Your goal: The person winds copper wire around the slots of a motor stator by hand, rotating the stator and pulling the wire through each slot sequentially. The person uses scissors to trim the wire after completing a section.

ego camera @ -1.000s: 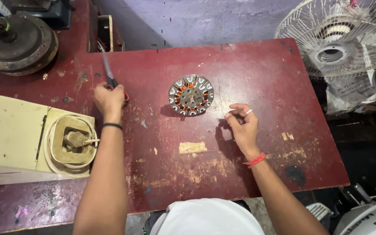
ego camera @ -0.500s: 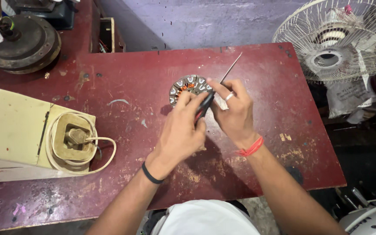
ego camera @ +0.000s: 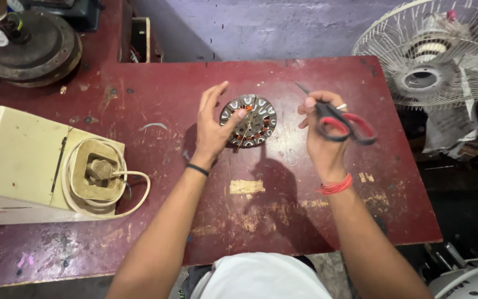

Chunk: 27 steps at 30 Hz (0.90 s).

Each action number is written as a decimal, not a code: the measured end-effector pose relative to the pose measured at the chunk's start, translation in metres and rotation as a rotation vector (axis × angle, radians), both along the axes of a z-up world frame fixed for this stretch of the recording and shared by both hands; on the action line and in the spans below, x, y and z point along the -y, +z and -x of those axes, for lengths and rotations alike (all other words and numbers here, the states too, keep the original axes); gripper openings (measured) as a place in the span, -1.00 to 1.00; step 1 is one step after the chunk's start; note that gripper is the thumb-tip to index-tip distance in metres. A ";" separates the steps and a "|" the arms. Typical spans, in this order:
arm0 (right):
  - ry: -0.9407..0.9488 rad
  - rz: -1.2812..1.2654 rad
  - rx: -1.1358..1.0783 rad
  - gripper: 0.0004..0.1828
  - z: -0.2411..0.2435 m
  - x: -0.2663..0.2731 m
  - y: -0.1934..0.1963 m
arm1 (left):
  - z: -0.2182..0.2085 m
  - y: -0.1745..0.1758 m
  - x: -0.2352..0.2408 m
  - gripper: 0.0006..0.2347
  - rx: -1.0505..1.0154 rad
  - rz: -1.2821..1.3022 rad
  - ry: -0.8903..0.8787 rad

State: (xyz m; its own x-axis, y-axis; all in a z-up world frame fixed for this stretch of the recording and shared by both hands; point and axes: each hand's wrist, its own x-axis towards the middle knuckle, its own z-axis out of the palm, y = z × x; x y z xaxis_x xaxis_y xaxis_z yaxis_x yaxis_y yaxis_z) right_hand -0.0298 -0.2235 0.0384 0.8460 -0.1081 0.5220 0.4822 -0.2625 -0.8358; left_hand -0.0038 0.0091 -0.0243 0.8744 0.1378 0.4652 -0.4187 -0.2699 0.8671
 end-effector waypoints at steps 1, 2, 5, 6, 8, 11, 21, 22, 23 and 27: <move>0.075 -0.101 0.007 -0.70 -0.004 0.003 -0.001 | -0.007 -0.007 0.000 -0.37 -0.011 0.002 -0.022; 0.086 -0.122 -0.020 -0.69 -0.006 0.003 -0.003 | -0.012 -0.013 0.000 -0.37 -0.023 0.004 -0.045; 0.125 -0.163 -0.099 -0.65 -0.009 0.004 -0.009 | -0.019 -0.028 0.007 -0.49 -0.212 0.284 -0.195; 0.145 -0.161 -0.121 -0.64 -0.009 0.004 -0.010 | -0.021 -0.031 0.008 -0.53 -0.212 0.258 -0.177; 0.181 -0.157 -0.171 -0.61 -0.009 0.004 -0.013 | -0.024 -0.036 0.010 -0.63 -0.214 0.206 -0.141; 0.247 -0.161 -0.234 -0.59 -0.008 -0.002 -0.014 | -0.024 -0.037 0.008 -0.63 -0.262 0.287 -0.194; 0.235 0.214 0.015 -0.77 -0.002 -0.025 0.007 | -0.018 -0.026 0.006 -0.62 -0.233 0.110 -0.104; 0.232 0.291 0.085 -0.78 -0.002 -0.024 0.006 | -0.018 -0.027 0.006 -0.62 -0.238 0.091 -0.094; 0.235 0.254 0.064 -0.78 -0.004 -0.025 0.005 | -0.019 -0.027 0.005 -0.62 -0.240 0.072 -0.084; 0.305 0.087 -0.044 -0.77 -0.015 -0.027 -0.004 | -0.021 -0.030 0.007 -0.60 -0.182 0.114 -0.089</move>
